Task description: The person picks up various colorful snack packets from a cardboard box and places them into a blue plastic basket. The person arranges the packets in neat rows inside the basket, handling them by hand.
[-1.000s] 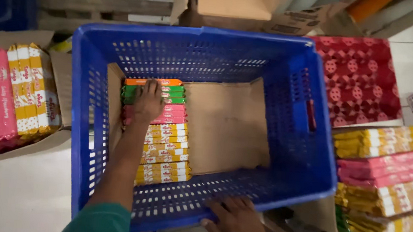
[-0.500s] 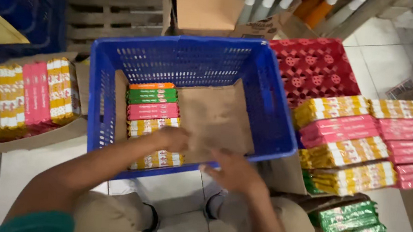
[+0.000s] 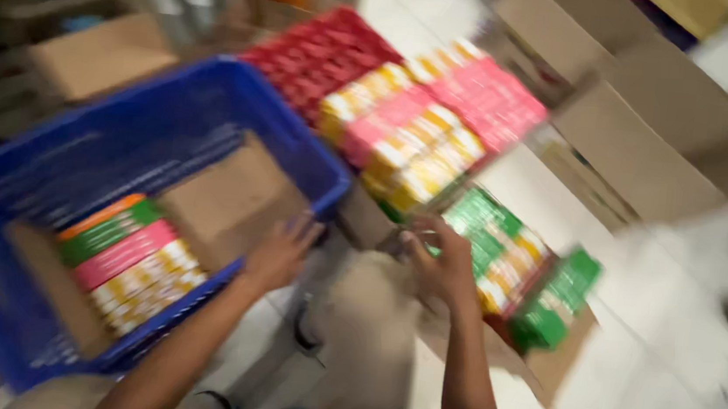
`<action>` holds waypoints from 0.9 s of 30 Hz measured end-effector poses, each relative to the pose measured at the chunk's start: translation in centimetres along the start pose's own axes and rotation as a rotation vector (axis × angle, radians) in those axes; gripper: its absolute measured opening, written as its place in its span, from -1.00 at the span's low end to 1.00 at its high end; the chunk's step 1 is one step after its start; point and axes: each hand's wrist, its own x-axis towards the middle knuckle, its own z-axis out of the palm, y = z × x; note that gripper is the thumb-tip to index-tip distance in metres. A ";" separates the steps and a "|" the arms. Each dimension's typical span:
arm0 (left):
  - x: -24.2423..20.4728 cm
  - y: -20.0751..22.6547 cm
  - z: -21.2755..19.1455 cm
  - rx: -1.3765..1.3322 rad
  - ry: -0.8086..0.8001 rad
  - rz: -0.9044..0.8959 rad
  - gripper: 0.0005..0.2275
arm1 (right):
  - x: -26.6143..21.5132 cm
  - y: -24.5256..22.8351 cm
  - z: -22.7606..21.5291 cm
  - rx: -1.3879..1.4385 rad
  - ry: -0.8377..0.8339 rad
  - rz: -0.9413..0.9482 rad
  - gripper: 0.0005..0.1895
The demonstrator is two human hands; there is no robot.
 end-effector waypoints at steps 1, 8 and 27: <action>-0.6 -0.1 0.9 -0.005 -0.012 0.062 -0.19 | -1.5 2.4 -2.3 -0.015 0.044 0.042 -0.68; -1.0 -0.5 3.1 0.159 0.024 -0.049 -0.28 | -7.3 15.3 -12.3 -0.511 0.598 0.410 -0.28; -0.8 -0.1 3.7 0.254 0.209 -0.113 -0.15 | -5.2 18.0 -15.8 -0.071 0.391 0.851 0.20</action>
